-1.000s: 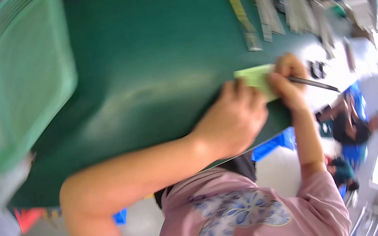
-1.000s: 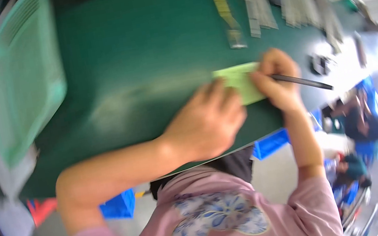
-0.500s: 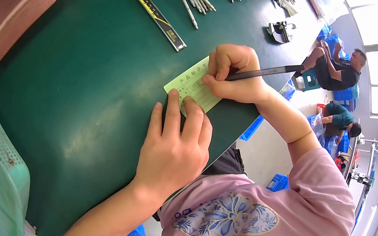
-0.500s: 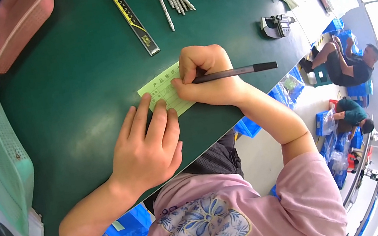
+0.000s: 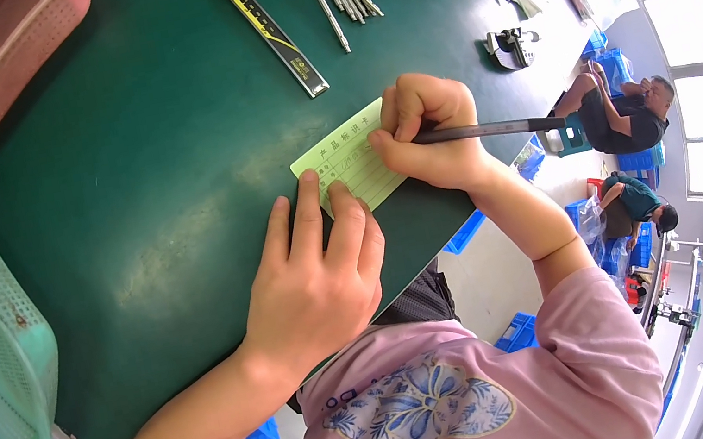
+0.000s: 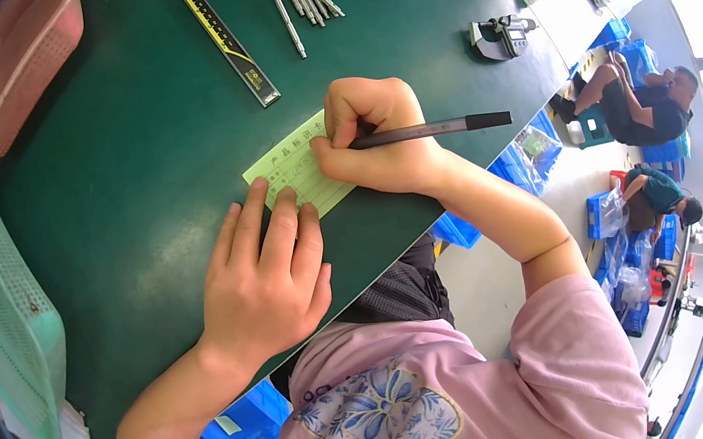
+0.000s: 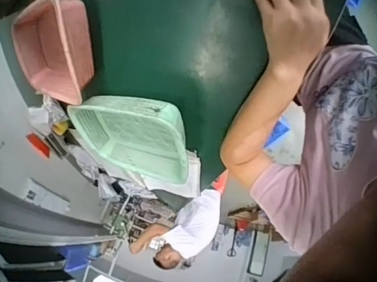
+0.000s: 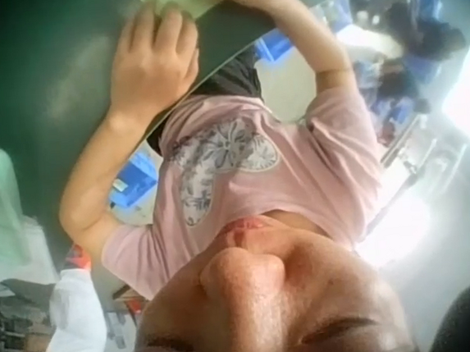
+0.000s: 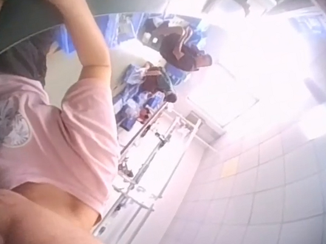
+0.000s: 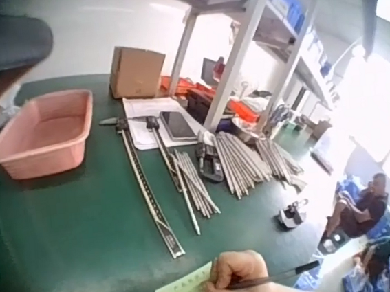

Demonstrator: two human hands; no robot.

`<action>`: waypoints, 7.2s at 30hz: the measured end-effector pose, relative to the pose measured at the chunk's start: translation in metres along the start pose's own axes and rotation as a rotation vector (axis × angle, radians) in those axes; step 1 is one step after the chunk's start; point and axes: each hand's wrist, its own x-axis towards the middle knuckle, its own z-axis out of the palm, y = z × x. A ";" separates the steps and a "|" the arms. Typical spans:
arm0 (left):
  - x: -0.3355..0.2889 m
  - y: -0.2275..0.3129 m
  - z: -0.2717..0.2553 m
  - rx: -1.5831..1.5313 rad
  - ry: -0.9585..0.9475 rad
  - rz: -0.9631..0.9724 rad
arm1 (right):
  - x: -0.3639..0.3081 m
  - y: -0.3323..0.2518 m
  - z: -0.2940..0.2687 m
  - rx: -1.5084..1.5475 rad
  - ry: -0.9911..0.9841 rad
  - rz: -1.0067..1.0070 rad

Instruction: Measuring the dimensions of metal rods using a digital micrometer and recording the data on a slip of paper.

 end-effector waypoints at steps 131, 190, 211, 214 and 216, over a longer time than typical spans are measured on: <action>-0.009 0.011 0.005 0.210 0.031 0.023 | 0.002 -0.006 0.015 0.017 -0.138 0.023; 0.021 0.039 0.048 0.284 0.058 0.017 | -0.008 0.036 -0.030 -0.061 0.011 0.042; 0.010 0.038 0.039 0.298 0.024 0.086 | -0.012 0.016 -0.009 -0.131 -0.063 -0.062; 0.018 0.045 0.039 0.186 0.066 0.097 | -0.016 0.016 -0.026 -0.199 -0.050 -0.011; 0.014 0.045 0.039 0.188 0.114 0.042 | -0.018 0.008 -0.021 -0.166 -0.029 0.008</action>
